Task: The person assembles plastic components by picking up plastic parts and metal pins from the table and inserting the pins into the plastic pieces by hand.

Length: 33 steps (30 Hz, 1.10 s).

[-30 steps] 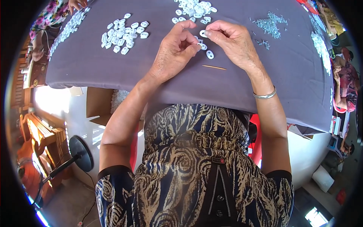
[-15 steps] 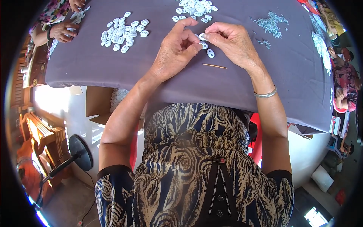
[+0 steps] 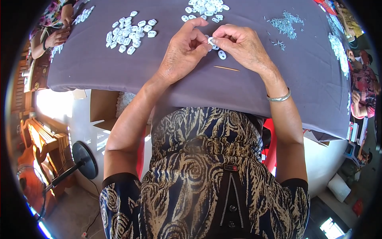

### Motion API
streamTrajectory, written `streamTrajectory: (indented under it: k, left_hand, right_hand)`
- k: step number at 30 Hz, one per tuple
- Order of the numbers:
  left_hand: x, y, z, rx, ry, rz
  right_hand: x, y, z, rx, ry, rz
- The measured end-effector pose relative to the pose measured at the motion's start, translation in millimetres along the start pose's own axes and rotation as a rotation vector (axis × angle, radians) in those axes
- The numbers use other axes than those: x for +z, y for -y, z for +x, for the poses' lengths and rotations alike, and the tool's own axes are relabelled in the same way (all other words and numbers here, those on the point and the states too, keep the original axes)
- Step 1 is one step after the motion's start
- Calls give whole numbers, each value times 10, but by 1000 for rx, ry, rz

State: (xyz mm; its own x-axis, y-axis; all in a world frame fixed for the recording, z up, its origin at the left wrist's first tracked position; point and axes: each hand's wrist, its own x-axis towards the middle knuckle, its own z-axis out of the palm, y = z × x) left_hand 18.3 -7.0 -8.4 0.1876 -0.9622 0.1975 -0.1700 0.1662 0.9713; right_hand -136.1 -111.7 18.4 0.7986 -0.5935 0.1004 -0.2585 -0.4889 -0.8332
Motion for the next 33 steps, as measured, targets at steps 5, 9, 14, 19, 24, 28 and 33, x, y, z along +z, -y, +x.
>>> streamTrajectory:
  k: [5,9,14,19,24,28,33]
  left_hand:
    - [9,-8,-4,6,2,47]
    - [-4,-20,-1,-22,9,-20]
    - [-21,-88,3,-98,49,-103]
    - [-79,-106,-1,-144,100,-180]
    - [-93,-143,9,-116,109,-194]
    - [-81,-155,6,-133,80,-143]
    - [-59,-52,-1,-77,60,-158]
  right_hand:
    - [-13,10,-27,-159,-13,-141]
    - [-56,77,-57,-315,-2,-345]
    - [2,16,-47,-467,-76,-415]
    - [-5,31,-57,-480,-73,-433]
    - [-20,55,-65,-486,-58,-370]
    - [16,38,-65,-523,-101,-400]
    - [51,35,-63,-531,-87,-452]
